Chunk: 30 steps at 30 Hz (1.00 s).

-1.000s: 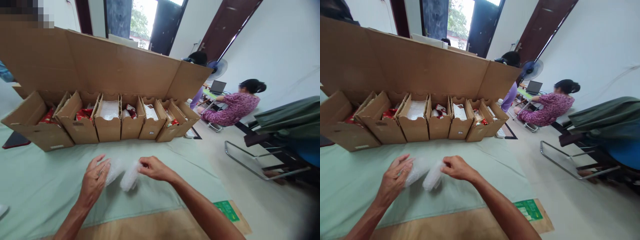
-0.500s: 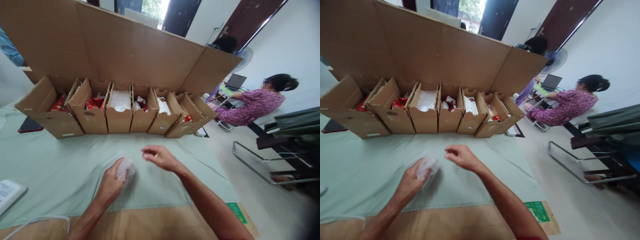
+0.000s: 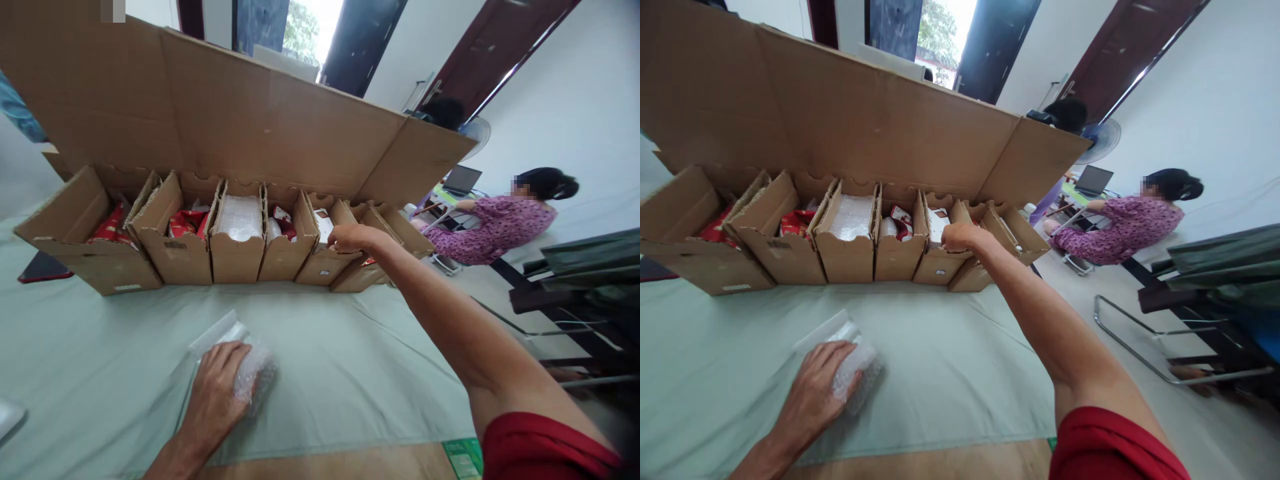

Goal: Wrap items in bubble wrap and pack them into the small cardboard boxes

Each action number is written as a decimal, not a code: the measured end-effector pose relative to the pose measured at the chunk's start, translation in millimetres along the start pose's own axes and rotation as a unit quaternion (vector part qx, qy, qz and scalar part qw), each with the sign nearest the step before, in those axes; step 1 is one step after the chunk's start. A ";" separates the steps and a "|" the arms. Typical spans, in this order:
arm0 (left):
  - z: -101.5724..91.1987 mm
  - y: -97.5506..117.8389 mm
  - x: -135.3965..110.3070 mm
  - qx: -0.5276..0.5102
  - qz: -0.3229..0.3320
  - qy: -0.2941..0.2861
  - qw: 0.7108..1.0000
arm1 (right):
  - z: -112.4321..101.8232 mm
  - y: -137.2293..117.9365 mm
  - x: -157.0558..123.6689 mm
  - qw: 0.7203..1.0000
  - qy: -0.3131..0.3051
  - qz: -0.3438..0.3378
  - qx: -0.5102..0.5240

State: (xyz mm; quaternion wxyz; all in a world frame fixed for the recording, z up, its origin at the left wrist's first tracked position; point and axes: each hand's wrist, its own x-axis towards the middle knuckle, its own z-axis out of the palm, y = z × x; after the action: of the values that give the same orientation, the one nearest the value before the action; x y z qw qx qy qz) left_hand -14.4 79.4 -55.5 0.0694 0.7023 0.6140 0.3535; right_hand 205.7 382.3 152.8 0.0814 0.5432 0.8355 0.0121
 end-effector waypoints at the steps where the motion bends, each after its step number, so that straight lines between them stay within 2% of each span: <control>1: -2.7 -0.8 1.3 0.024 0.002 0.017 1.000 | 3.5 -1.2 -1.0 1.000 -0.014 0.010 -0.007; 3: -6.9 -2.6 4.5 0.069 -0.018 0.029 0.997 | 10.6 -5.3 -4.0 0.998 -0.046 0.038 -0.022; 5: -7.5 -5.1 6.8 0.103 -0.048 0.009 0.993 | 17.9 -11.8 -7.2 0.996 -0.048 0.064 -0.029; 8: -4.9 -10.1 7.3 0.128 -0.063 -0.032 0.989 | 22.6 -20.3 -15.3 0.995 -0.024 0.092 -0.029; 10: -4.4 -13.7 6.0 0.120 -0.057 -0.033 0.991 | 15.8 -20.6 -27.8 0.994 0.001 0.104 -0.026; 11: -5.2 -15.2 5.1 0.107 -0.053 -0.026 0.992 | 9.2 -18.9 -37.4 0.993 0.037 0.109 -0.016; 13: -9.3 -16.7 3.0 0.068 -0.047 -0.004 0.997 | -7.0 -15.1 -63.9 0.980 0.168 0.099 0.045; 14: -12.7 -16.2 1.8 0.044 -0.045 0.007 0.998 | -14.3 -14.9 -80.0 0.960 0.252 0.081 0.095; 16: -22.3 -12.3 -0.7 -0.002 -0.040 0.030 0.999 | -20.4 -22.1 -114.2 0.896 0.393 0.019 0.207; 18: -35.5 -4.5 -3.1 -0.038 -0.010 0.057 0.998 | -9.2 -41.7 -144.4 0.852 0.436 -0.036 0.288; 19: -42.8 0.4 -4.2 -0.054 0.018 0.067 0.996 | 3.2 -55.3 -156.4 0.847 0.424 -0.061 0.316; 21: -56.6 10.4 -6.4 -0.070 0.078 0.065 0.992 | 36.7 -85.8 -173.5 0.861 0.350 -0.120 0.348; 23: -65.0 18.0 -8.5 -0.063 0.109 0.031 0.992 | 69.4 -112.8 -182.6 0.882 0.219 -0.209 0.362; 25: -65.3 20.7 -9.9 -0.057 0.122 -0.022 0.991 | 86.0 -128.1 -183.8 0.878 0.076 -0.302 0.363; 26: -62.7 20.0 -10.2 -0.065 0.127 -0.042 0.989 | 85.1 -129.9 -180.4 0.872 0.034 -0.328 0.362; 27: -58.8 18.2 -10.3 -0.079 0.130 -0.055 0.987 | 77.9 -128.0 -173.5 0.871 0.020 -0.334 0.360; 28: -54.3 15.8 -10.3 -0.094 0.128 -0.060 0.986 | 65.2 -123.1 -162.3 0.878 0.038 -0.318 0.354; 30: -44.9 10.5 -10.5 -0.113 0.107 -0.056 0.986 | 29.3 -108.1 -126.7 0.908 0.130 -0.236 0.320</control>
State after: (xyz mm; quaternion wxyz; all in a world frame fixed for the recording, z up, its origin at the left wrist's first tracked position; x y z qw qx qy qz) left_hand -31.9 52.2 -21.0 0.1441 0.7702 0.4866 0.3864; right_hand 162.4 220.8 127.7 -0.2059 0.3211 0.9015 -0.2047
